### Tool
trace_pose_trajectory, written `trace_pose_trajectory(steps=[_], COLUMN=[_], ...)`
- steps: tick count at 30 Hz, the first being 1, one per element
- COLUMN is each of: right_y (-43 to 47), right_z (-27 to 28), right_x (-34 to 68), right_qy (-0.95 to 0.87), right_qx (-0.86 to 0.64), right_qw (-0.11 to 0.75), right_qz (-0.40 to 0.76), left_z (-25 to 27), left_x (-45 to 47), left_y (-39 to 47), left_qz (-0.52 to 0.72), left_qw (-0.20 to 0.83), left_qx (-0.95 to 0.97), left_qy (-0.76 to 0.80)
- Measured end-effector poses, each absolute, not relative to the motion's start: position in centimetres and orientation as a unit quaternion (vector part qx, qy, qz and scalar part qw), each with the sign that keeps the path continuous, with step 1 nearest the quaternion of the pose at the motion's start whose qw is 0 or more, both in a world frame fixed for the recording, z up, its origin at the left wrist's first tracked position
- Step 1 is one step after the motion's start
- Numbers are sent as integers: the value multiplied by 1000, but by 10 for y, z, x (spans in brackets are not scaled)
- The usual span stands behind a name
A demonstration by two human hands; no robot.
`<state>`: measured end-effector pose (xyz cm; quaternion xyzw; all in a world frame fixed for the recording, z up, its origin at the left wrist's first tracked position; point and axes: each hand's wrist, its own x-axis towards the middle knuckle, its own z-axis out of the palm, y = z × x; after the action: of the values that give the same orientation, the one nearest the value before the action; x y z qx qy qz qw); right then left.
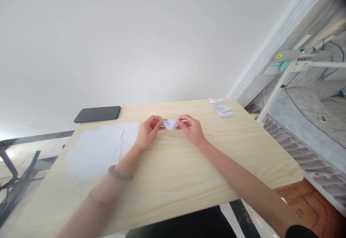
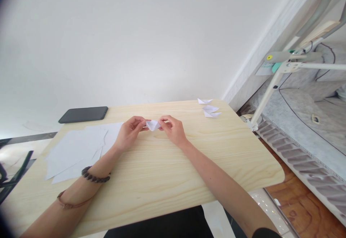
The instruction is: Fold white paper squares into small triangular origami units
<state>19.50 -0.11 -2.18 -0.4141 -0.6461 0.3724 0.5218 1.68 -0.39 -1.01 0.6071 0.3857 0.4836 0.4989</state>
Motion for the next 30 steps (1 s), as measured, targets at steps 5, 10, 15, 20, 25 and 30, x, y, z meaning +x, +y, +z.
trace_pose_trajectory(steps=[5, 10, 15, 20, 25, 30], right_y=[-2, -3, -3, -3, -4, -4], right_z=[-23, -23, -25, -25, -24, -23], right_x=[194, 195, 195, 195, 196, 196], right_qy=[-643, -671, -689, -697, -696, -686], right_qx=[-406, -399, -399, -400, -398, -379], right_qw=[529, 519, 506, 491, 484, 492], right_qz=[376, 350, 333, 335, 350, 379], left_z=[-9, -8, -10, -13, -15, -15], left_x=[15, 11, 10, 9, 8, 8], left_y=[-4, -5, -4, -2, -3, -1], left_qz=[480, 421, 376, 368, 383, 400], left_qw=[467, 391, 311, 287, 311, 359], left_qx=[632, 727, 800, 800, 787, 739], left_qy=[391, 376, 348, 377, 371, 407])
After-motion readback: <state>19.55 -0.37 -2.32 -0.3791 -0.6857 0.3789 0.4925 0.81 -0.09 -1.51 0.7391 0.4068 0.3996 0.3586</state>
